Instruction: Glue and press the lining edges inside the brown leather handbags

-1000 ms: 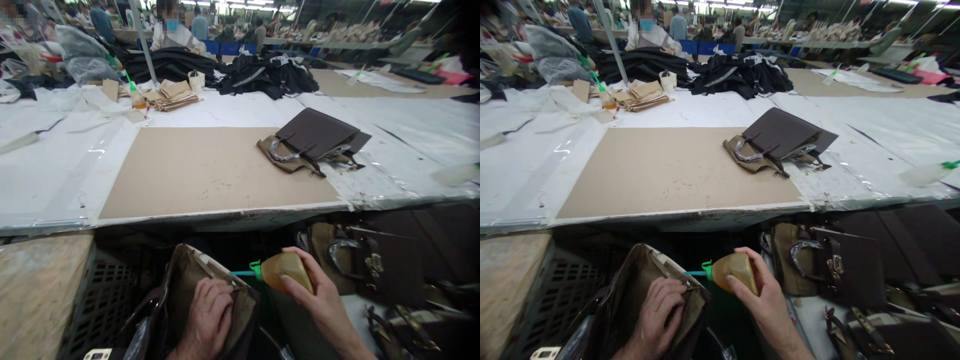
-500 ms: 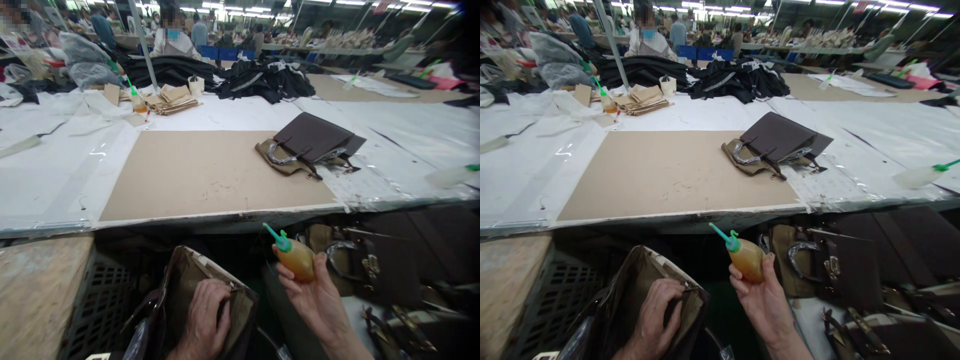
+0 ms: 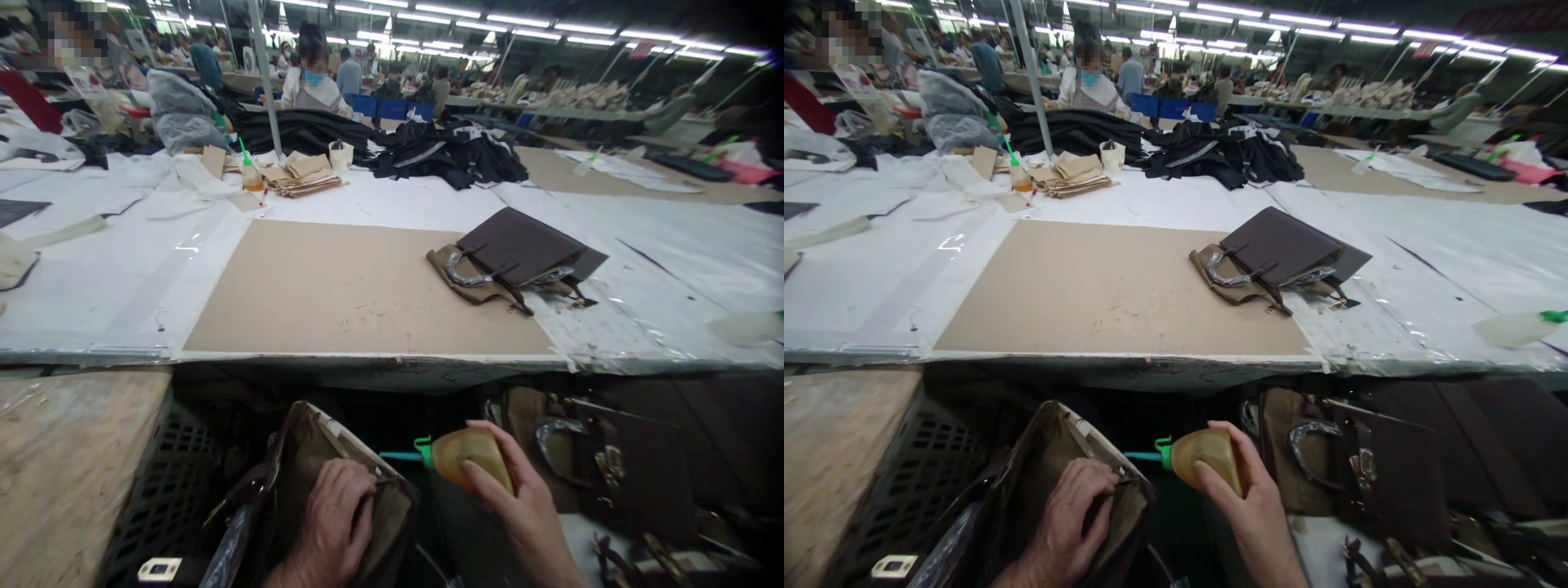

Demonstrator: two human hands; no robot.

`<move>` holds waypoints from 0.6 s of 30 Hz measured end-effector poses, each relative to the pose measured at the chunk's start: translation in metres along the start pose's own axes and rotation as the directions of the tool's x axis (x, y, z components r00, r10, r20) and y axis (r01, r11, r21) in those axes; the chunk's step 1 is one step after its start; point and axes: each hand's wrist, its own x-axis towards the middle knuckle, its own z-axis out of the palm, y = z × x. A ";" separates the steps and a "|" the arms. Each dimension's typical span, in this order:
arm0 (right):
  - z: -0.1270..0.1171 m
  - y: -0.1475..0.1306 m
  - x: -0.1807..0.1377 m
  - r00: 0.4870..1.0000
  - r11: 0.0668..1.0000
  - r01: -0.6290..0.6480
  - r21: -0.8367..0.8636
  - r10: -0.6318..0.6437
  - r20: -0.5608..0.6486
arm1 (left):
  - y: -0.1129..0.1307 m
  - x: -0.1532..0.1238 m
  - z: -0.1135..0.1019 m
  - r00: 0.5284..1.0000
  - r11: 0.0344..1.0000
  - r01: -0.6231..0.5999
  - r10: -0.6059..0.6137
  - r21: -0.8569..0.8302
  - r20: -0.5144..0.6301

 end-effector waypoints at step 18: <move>0.018 0.006 -0.001 0.952 0.932 0.296 -0.211 -0.269 0.146 | 0.000 0.002 -0.001 1.000 0.999 0.030 -0.030 -0.015 0.002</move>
